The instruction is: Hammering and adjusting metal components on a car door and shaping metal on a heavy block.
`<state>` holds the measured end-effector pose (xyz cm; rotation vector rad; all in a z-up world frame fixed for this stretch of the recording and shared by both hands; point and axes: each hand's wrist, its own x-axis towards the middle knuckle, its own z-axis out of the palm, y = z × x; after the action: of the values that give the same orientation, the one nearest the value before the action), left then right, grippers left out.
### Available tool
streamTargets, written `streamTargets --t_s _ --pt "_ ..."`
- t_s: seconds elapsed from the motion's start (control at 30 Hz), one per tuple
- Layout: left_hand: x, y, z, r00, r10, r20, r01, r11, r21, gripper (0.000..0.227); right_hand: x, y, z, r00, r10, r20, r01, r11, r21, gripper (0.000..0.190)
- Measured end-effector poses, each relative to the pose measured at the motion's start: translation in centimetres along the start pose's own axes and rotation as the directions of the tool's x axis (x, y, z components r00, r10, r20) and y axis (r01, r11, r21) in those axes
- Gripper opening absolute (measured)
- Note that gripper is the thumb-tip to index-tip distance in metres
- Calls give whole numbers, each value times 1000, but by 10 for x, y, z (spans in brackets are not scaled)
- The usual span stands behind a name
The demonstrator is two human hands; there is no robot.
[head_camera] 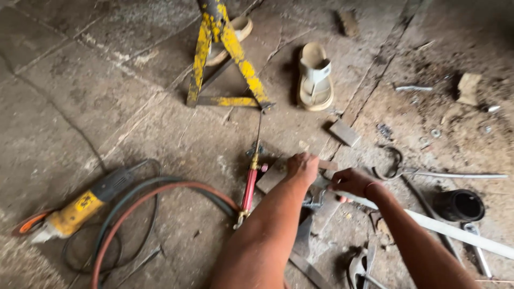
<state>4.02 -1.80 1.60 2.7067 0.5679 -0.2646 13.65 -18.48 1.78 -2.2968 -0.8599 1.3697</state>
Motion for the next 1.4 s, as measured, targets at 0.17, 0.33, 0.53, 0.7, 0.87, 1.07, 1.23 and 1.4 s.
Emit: streamTargets --t_s 0.17,0.33,0.53,0.7,0.87,1.07,1.23,1.4 --pt "3 -4 -9 998 20 62 -24 998 59 23 -4 -9 -2 1000 28 -9 -28 999 -26 23" --pt "0 -10 3 995 -54 89 48 997 66 18 -12 -14 3 1000 25 -18 -24 998 62 23" --pt "-5 -15 -1 987 -98 127 85 991 102 11 -22 -24 1 999 32 28 -32 999 6 27" --pt "7 -26 8 953 -6 303 41 993 -110 28 -37 -36 -6 995 47 87 -56 993 106 30" --pt "11 -15 -8 962 92 258 -53 987 -154 44 -60 -58 -20 994 74 79 -84 989 125 31" --pt "-10 -5 -33 963 -11 269 62 981 -183 26 -39 -55 -23 997 -60 -48 39 933 -357 28" --pt "-28 -14 -51 965 -28 260 43 998 -50 10 -16 -34 -4 922 -336 -192 158 780 -606 26" --pt "-33 -27 -24 973 66 219 -51 996 -72 15 -16 -12 17 899 -379 -219 193 793 -578 27"
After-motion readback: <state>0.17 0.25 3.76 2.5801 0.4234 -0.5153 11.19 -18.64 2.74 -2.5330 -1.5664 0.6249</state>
